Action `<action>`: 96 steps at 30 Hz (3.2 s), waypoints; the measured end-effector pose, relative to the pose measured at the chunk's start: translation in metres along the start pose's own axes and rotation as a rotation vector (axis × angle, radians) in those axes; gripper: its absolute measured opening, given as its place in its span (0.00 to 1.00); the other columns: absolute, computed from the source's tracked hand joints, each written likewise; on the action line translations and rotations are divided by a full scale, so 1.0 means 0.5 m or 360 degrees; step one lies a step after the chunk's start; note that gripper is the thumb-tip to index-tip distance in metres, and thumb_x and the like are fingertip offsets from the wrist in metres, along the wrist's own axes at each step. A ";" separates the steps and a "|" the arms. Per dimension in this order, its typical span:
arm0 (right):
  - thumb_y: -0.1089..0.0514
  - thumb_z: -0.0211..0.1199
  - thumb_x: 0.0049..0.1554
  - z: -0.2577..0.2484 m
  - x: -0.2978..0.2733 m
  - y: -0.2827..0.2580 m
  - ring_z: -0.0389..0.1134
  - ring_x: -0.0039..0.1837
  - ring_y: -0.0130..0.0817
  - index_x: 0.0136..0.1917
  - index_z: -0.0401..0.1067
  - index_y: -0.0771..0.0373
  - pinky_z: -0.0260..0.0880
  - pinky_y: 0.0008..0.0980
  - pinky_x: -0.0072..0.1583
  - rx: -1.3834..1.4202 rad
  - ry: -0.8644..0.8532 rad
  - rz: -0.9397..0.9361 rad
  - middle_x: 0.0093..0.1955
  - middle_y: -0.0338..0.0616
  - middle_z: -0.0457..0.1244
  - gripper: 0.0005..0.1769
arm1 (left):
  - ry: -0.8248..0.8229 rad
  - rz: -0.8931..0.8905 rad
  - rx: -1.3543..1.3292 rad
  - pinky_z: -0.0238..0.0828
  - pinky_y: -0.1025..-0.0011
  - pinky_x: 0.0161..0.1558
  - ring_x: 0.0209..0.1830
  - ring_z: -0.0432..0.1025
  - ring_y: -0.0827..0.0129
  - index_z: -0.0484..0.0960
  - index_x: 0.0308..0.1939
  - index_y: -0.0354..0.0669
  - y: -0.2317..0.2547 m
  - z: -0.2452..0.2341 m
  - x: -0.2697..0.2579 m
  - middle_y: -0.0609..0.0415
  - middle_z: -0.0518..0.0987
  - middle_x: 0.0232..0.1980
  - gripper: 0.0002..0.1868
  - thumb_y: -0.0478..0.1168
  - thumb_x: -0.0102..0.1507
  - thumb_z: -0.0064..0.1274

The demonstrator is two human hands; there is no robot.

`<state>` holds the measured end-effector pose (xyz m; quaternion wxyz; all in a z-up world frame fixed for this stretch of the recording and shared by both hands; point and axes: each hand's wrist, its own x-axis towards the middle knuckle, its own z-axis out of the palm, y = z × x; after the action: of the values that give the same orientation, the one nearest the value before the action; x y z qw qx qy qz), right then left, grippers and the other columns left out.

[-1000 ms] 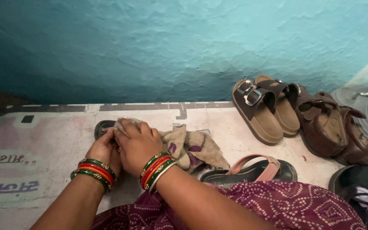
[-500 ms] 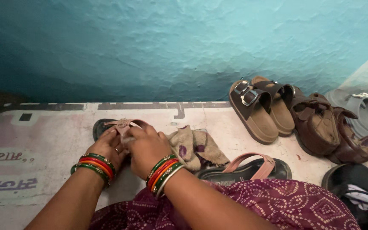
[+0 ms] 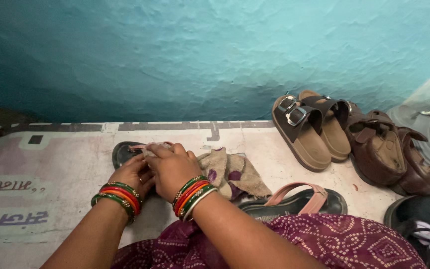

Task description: The person sits on the floor and wipes a black sandal with a cloth, cleaning the sole, straps, and insole. The sandal is turned over and cleaned on multiple sides before being placed back with other footwear.

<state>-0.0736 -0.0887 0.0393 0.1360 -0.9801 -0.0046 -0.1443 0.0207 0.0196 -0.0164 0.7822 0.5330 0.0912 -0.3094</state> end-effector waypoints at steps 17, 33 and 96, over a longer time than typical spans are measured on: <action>0.60 0.64 0.48 -0.061 -0.053 0.007 0.65 0.64 0.44 0.45 0.83 0.50 0.66 0.41 0.66 0.0070 -0.0247 0.0081 0.66 0.36 0.63 0.12 | -0.0256 0.1709 0.2286 0.71 0.64 0.63 0.60 0.74 0.64 0.75 0.60 0.42 -0.140 -0.186 0.329 0.54 0.80 0.58 0.20 0.39 0.64 0.49; 0.57 0.62 0.51 0.007 -0.021 0.015 0.57 0.72 0.47 0.56 0.80 0.48 0.58 0.51 0.67 -0.0048 -0.0005 -0.0016 0.73 0.39 0.58 0.19 | 0.0026 -0.0014 0.0015 0.76 0.66 0.44 0.48 0.76 0.61 0.79 0.59 0.46 -0.027 -0.028 0.062 0.49 0.80 0.52 0.17 0.42 0.69 0.43; 0.54 0.59 0.54 0.046 -0.003 0.034 0.54 0.77 0.37 0.64 0.74 0.52 0.43 0.69 0.73 -0.0160 -0.0173 0.0102 0.76 0.39 0.57 0.23 | 0.0067 0.1329 0.1659 0.54 0.54 0.71 0.81 0.50 0.43 0.69 0.70 0.47 -0.041 -0.059 -0.018 0.35 0.67 0.72 0.36 0.46 0.56 0.54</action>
<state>-0.0675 -0.0987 0.0133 0.0906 -0.9918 0.0267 -0.0866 0.0072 0.0445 -0.0406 0.4744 0.8378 -0.2691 0.0263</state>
